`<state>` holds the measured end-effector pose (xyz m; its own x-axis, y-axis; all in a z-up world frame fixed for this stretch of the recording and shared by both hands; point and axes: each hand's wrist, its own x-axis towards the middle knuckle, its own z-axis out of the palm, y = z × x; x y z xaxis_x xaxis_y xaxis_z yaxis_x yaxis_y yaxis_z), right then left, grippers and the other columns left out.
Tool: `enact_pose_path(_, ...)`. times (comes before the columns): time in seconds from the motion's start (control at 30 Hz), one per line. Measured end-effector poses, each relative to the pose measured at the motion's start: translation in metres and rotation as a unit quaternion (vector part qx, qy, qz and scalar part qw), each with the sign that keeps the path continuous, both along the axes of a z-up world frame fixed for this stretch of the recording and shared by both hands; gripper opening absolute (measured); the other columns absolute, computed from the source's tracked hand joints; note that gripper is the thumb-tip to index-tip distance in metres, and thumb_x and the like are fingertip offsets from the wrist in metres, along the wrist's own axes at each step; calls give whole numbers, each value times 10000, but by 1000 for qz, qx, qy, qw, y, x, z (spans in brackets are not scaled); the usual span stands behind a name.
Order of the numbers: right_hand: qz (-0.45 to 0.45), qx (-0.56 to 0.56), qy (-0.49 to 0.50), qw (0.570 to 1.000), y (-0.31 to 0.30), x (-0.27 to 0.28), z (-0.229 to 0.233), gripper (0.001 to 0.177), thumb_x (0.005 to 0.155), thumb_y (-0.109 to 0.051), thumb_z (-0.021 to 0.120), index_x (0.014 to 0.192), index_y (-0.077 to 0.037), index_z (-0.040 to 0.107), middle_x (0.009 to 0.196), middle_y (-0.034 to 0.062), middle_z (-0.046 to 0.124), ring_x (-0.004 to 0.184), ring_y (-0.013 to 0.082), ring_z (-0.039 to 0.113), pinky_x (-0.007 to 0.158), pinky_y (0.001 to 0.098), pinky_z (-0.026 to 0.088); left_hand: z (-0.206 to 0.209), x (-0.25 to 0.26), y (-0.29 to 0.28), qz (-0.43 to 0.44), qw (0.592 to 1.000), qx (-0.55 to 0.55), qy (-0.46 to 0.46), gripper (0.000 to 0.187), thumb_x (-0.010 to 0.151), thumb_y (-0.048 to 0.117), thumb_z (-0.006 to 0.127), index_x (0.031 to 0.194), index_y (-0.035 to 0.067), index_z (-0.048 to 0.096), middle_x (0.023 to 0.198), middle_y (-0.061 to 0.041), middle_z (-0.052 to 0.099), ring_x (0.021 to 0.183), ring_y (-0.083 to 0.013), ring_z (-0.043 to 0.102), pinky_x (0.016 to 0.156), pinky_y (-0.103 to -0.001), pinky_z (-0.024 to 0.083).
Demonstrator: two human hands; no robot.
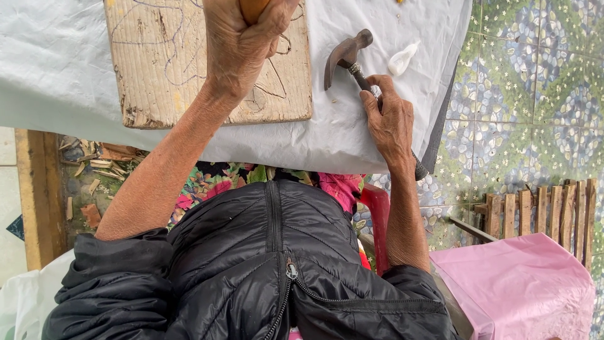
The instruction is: Carving a floral design into a wooden board using a hammer and chisel
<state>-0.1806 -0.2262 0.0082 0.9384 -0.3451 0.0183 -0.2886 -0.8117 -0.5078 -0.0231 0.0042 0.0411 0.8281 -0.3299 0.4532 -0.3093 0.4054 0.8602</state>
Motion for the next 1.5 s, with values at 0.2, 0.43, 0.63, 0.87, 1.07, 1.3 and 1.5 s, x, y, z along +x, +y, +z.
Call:
enact_pose_path(0.2,-3,5,4,1000,2,0,3,157,1057,-251,572,1199,-187,590,578,-16,361,547,196,349,627,376,341,-5,1,-2,-7,1000,-10,-11,428,1076,106,681,775,112,376,664,17,305,511,-108,282,437,-265,289)
enact_pose_path(0.43,-5,11,2,1000,4,0,4,162,1048,-235,573,1198,-178,595,578,-14,361,549,190,346,645,366,344,-5,2,-4,-2,1000,-7,-6,435,1051,80,684,729,126,394,652,23,361,493,-96,354,432,-256,327)
enact_pose_path(0.63,-9,12,6,1000,5,1,6,158,1048,-244,563,1190,-186,597,570,-17,352,543,188,340,632,371,336,-10,4,-6,5,1000,2,0,393,1042,90,691,763,131,417,651,26,361,509,-95,357,440,-258,365)
enact_pose_path(0.87,-11,8,-7,1000,4,0,8,164,1040,-254,585,1182,-180,622,566,-27,382,538,166,356,613,357,343,-6,0,-6,31,997,-10,-77,356,1088,133,704,815,104,479,608,15,371,453,-127,430,406,-281,363)
enact_pose_path(1.07,-120,186,-70,973,11,2,51,259,981,-228,563,1166,-82,669,547,-17,438,517,99,387,495,277,366,-1,-5,-8,81,985,65,-140,271,1066,187,712,883,83,541,675,3,443,550,-108,431,477,-260,409)
enact_pose_path(1.3,181,43,-354,917,-8,5,167,133,1211,8,483,1290,17,590,723,96,532,502,154,473,425,293,409,-7,-4,-12,82,988,70,-115,309,1052,210,725,871,68,519,730,1,374,630,-138,357,550,-285,350)
enact_pose_path(1.5,236,-70,-309,919,1,35,164,248,1223,-84,496,1449,-30,584,691,71,497,466,142,405,418,306,344,-5,-8,-10,88,986,91,-112,354,1049,234,724,831,92,483,707,8,386,605,-129,351,518,-275,335)
